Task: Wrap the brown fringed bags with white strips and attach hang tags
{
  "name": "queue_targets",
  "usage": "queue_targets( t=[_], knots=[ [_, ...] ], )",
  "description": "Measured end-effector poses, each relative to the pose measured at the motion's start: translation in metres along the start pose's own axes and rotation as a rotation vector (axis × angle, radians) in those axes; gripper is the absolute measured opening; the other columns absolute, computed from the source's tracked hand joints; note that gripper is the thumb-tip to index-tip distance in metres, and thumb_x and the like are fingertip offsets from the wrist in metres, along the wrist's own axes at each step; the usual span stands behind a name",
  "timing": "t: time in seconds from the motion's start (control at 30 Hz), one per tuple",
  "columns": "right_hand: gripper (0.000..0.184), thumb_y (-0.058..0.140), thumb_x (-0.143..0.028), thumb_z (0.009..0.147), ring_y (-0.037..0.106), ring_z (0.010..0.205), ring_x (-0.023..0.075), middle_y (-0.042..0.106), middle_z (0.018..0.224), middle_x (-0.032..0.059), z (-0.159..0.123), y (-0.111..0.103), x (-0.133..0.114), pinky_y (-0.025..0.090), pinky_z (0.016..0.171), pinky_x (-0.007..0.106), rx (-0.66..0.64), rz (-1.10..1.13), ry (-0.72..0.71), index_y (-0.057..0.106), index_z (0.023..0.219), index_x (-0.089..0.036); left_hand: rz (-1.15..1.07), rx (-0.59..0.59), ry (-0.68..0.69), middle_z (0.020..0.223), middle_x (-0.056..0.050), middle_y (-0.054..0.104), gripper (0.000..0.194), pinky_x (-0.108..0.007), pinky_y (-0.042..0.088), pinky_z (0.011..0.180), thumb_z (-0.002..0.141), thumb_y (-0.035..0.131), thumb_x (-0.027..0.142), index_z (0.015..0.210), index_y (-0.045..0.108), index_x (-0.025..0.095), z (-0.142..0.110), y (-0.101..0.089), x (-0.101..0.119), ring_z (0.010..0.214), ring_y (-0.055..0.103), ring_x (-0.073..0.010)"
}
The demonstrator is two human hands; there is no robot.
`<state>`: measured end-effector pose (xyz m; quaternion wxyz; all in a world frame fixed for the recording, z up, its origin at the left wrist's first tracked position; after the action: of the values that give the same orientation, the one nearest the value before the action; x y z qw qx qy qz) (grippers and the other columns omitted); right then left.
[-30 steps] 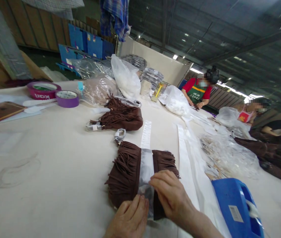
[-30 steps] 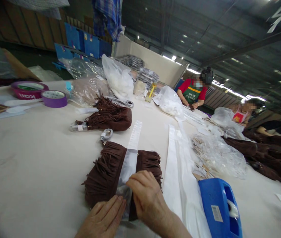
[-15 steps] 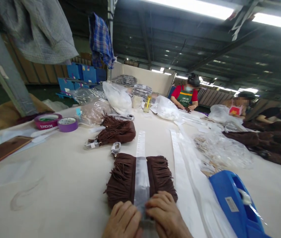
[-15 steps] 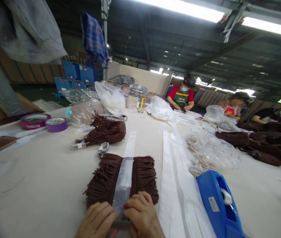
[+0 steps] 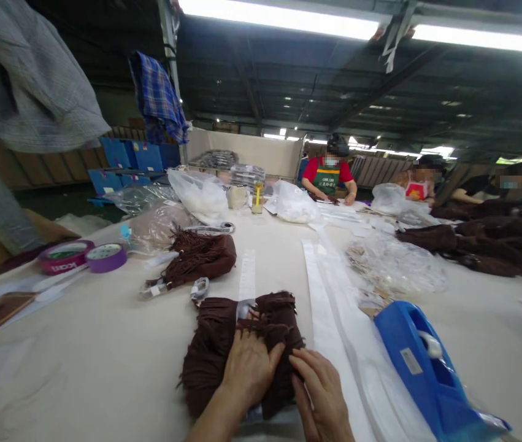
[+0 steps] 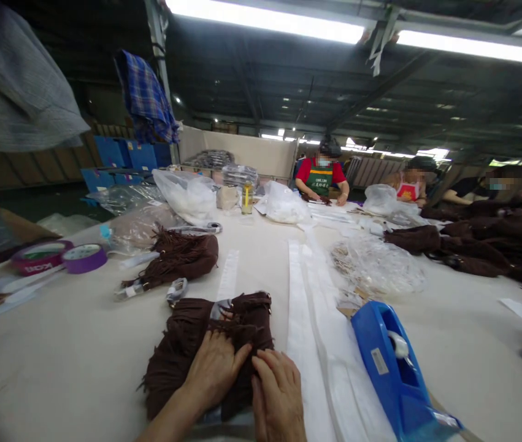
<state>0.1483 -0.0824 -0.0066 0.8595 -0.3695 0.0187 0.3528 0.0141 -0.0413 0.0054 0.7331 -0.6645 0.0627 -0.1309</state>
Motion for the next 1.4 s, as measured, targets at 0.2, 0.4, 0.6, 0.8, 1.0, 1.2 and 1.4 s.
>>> queue_targets(
  t=[0.2,0.4,0.6,0.8,1.0,1.2,1.4],
  knots=[
    [0.027,0.047,-0.023,0.086,0.057,0.101,0.0242,0.062,0.11,0.0093,-0.001,0.007,0.0,0.048,0.082,0.041,0.025,-0.026,0.019,0.057,0.111,-0.022,0.031,-0.019,0.075,0.099,-0.014,0.065,0.034,-0.054,0.041,0.087,0.093,0.031,0.028,0.11,0.061,0.023,-0.003,-0.014,0.003,0.101,0.058,-0.0289],
    [0.028,0.046,-0.023,0.086,0.058,0.101,0.0233,0.062,0.11,0.0097,-0.006,0.01,0.004,0.051,0.082,0.037,0.01,-0.035,0.058,0.056,0.112,-0.021,-0.034,0.022,0.132,0.14,-0.018,0.033,0.048,-0.062,0.015,0.103,0.09,0.037,0.038,0.133,0.038,0.016,0.023,-0.024,0.017,0.132,0.02,-0.0349],
    [0.036,0.042,-0.021,0.086,0.059,0.1,0.0292,0.062,0.109,0.0133,-0.026,0.001,0.015,0.051,0.08,0.044,0.121,0.0,0.099,0.05,0.122,-0.023,-0.207,-0.017,0.341,0.136,-0.006,0.043,0.043,-0.032,0.034,0.104,0.094,0.027,0.034,0.131,0.04,0.018,0.029,-0.031,0.066,0.127,0.036,-0.0157],
    [0.037,0.036,-0.009,0.084,0.055,0.108,0.0219,0.061,0.111,0.0117,0.027,0.004,-0.023,0.05,0.087,0.035,0.045,0.243,0.03,0.056,0.114,-0.02,-0.159,0.338,0.062,0.13,-0.008,0.05,0.041,-0.035,0.038,0.102,0.092,0.026,0.023,0.126,0.046,0.013,0.014,-0.048,-0.004,0.123,0.041,-0.0162],
    [0.041,0.04,-0.032,0.089,0.034,0.127,0.0318,0.045,0.134,0.0155,0.091,0.06,-0.025,0.021,0.104,0.057,-0.533,0.032,0.164,0.052,0.124,-0.014,0.087,0.013,-0.243,0.138,-0.011,0.036,0.046,-0.057,0.031,0.099,0.086,0.036,0.025,0.13,0.042,0.013,-0.005,-0.006,-0.094,0.129,0.03,-0.0325],
    [0.062,0.033,-0.053,0.087,0.021,0.133,0.0303,0.02,0.146,0.0132,0.074,0.066,0.014,0.015,0.103,0.059,-0.759,-0.068,0.442,0.031,0.138,-0.017,0.045,-0.2,-0.381,0.146,-0.002,0.012,0.051,-0.054,0.025,0.103,0.091,0.025,0.034,0.139,0.019,0.02,-0.018,0.008,-0.103,0.134,0.008,-0.0303],
    [0.066,0.032,-0.054,0.087,0.017,0.134,0.0289,0.016,0.147,0.0128,0.073,0.061,0.014,0.021,0.102,0.056,-0.807,-0.054,0.485,0.028,0.139,-0.014,0.034,-0.153,-0.368,0.143,-0.012,0.026,0.049,-0.059,0.028,0.098,0.089,0.029,0.028,0.135,0.033,0.013,-0.01,-0.022,-0.093,0.131,0.022,-0.035]
  ],
)
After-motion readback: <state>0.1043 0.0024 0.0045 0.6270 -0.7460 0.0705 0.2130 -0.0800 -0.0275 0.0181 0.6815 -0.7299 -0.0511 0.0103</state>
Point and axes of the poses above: each hand's wrist, its own z-axis towards the middle knuckle, its own y-axis out of the palm, x = y × z, the point moved 4 cm from there along z, towards the middle knuckle
